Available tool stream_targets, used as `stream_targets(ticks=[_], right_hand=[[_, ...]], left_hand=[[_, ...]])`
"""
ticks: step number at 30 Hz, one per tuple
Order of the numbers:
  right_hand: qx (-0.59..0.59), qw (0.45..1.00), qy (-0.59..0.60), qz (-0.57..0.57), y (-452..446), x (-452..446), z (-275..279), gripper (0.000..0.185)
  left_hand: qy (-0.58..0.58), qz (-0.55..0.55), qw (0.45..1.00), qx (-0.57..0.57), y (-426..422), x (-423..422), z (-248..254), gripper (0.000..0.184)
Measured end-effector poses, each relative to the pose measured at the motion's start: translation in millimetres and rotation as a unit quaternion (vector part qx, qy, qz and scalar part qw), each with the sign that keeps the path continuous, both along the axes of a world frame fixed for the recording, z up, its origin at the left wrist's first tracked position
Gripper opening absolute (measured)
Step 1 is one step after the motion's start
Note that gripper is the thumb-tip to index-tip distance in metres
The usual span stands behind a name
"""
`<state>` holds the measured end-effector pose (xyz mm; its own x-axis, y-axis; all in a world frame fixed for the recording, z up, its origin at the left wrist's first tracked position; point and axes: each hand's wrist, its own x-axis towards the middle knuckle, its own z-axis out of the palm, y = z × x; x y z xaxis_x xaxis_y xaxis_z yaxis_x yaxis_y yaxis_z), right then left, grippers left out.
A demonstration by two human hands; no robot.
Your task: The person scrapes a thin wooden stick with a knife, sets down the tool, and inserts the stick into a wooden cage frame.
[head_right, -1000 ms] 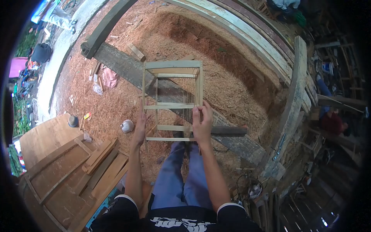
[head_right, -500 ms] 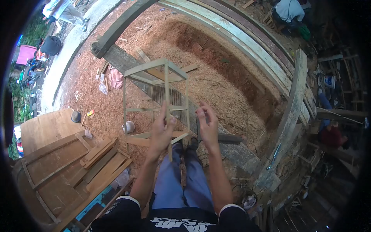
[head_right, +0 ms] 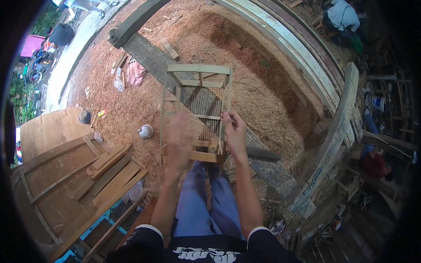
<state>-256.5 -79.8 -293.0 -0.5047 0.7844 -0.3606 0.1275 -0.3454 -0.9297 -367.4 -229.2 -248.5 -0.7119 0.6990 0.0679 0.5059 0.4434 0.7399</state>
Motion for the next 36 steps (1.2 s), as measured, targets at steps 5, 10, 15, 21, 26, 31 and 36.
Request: stream_targets(ticks=[5, 10, 15, 21, 26, 31, 36], right_hand=[[0.090, 0.996, -0.009, 0.021, -13.4, 18.5, -7.8, 0.022], [0.057, 0.998, 0.012, 0.016, -32.6, 31.0, -17.1, 0.023], [-0.134, 0.984, 0.090, -0.073, -4.4, 19.8, 14.3, 0.019], [-0.118, 0.992, 0.040, -0.013, 26.7, -1.4, 83.7, 0.019], [-0.115, 0.992, 0.041, 0.031, 46.1, -6.2, 91.7, 0.021], [-0.119, 0.992, 0.016, 0.039, 59.3, -11.0, 95.9, 0.024], [-0.132, 0.990, -0.013, 0.044, 69.8, -16.3, 108.0, 0.025]], left_hand=[[-0.130, 0.072, 0.989, -0.013, -69.9, -47.2, -45.7, 0.061], [-0.354, -0.032, 0.931, 0.082, -77.6, -52.4, -48.9, 0.081], [-0.441, -0.054, 0.886, 0.130, -55.2, -62.8, -1.8, 0.086], [-0.438, 0.013, 0.874, 0.210, -11.9, -73.9, 60.8, 0.075], [-0.433, 0.030, 0.870, 0.234, 8.1, -87.2, 64.4, 0.066], [-0.466, 0.096, 0.854, 0.212, 26.4, -90.2, 77.2, 0.063], [-0.470, 0.081, 0.858, 0.193, 35.5, -96.1, 74.1, 0.064]])
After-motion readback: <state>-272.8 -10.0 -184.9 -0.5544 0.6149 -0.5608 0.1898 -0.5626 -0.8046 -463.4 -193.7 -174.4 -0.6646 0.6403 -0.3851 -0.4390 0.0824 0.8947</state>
